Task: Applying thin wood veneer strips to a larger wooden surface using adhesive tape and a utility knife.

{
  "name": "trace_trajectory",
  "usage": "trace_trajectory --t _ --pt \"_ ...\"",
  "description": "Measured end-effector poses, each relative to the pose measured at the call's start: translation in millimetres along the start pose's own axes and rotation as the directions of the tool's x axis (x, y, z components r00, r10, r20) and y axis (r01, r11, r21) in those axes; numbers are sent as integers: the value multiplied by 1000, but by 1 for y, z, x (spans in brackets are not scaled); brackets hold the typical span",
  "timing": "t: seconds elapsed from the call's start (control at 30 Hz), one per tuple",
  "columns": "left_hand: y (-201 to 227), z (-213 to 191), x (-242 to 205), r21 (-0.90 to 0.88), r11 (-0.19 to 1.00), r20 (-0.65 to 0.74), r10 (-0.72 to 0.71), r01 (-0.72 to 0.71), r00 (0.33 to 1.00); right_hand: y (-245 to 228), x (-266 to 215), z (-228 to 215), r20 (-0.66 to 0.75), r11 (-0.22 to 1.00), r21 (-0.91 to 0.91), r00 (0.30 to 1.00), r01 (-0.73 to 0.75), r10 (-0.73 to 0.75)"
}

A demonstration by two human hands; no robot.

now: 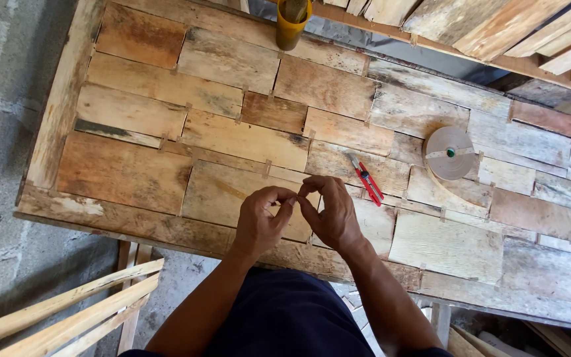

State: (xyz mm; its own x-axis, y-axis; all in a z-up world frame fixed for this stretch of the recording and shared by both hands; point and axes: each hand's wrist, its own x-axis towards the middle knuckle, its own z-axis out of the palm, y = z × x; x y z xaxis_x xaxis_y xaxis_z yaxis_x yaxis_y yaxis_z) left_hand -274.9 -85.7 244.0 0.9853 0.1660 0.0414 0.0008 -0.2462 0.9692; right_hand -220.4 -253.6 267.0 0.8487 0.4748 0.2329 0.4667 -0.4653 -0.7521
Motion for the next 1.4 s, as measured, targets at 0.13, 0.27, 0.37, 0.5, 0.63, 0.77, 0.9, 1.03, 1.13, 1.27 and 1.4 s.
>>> trace_trajectory --t 0.13,0.27,0.37,0.5,0.63,0.77,0.9,1.03,1.13,1.27,1.4 --pt "-19 2 -1 -132 991 39 -17 22 999 0 -2 2 -16 969 -173 983 178 -183" --pt "-25 -3 11 -470 851 150 -185 235 971 -12 -2 -3 12 897 -217 920 384 -391" --pt "-26 -5 21 -519 797 170 -258 309 951 -14 -3 -4 52 890 -189 909 415 -413" --pt "-39 -4 35 -448 852 58 -276 272 959 -4 -3 -7 63 903 -60 905 425 -421" --pt "-52 -10 42 -422 873 74 -235 244 969 8 10 -18 83 980 -15 977 197 -196" --pt "-52 0 47 -186 948 201 -222 259 954 28 36 -28 121 995 99 993 2 -14" --pt "-70 23 53 -135 953 195 -243 271 950 60 62 -29 246 994 56 966 -91 74" --pt "-114 63 67 -322 844 184 -389 429 903 89 87 -24 285 995 55 956 -81 62" --pt "-154 94 85 -470 718 162 -502 513 850 122 106 -9 309 996 39 949 -83 67" --pt "-159 112 119 -442 636 53 -685 633 727 171 129 19 382 989 -14 913 -147 141" --pt "-185 127 146 -153 687 -110 -726 710 679 208 144 43 392 978 -137 899 -155 197"
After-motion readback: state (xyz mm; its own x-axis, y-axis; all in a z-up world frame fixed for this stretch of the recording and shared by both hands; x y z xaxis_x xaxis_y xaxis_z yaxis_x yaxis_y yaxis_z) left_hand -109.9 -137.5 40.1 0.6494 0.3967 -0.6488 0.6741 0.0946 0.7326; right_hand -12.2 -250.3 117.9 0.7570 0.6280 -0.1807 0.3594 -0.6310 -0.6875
